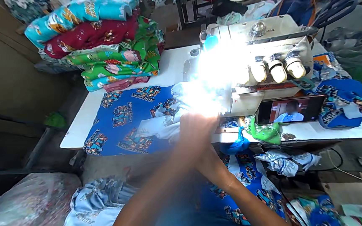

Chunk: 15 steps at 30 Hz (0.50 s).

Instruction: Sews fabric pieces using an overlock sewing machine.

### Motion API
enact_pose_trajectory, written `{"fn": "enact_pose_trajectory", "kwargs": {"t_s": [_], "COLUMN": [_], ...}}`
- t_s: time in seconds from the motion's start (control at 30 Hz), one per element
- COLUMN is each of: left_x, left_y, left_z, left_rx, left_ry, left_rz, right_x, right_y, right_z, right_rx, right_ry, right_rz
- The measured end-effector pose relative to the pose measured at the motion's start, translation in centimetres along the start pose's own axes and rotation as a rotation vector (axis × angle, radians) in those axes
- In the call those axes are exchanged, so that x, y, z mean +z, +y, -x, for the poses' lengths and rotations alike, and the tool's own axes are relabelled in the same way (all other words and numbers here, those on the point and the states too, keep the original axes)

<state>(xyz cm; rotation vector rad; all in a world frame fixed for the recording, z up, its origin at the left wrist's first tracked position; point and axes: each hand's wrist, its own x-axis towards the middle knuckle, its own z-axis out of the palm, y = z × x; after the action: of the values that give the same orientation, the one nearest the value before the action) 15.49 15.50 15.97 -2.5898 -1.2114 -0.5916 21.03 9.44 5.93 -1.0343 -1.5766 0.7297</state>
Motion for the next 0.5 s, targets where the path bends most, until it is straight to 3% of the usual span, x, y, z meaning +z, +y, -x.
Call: {"fn": "enact_pose_trajectory", "kwargs": {"t_s": [0.27, 0.5], "left_x": [2.4, 0.9], "left_y": [-1.8, -10.8], "left_z": [-1.1, -1.7], "left_rx": [-0.075, -0.434], "left_ry": [0.052, 0.065], "left_rz": [0.012, 0.251], "right_x": [-0.8, -1.8], "right_y": [1.3, 2.6], "right_z": [0.6, 1.8], "right_rx": [0.109, 0.161], "right_ry": [-0.112, -0.2], "right_rz": [-0.07, -0.125]}}
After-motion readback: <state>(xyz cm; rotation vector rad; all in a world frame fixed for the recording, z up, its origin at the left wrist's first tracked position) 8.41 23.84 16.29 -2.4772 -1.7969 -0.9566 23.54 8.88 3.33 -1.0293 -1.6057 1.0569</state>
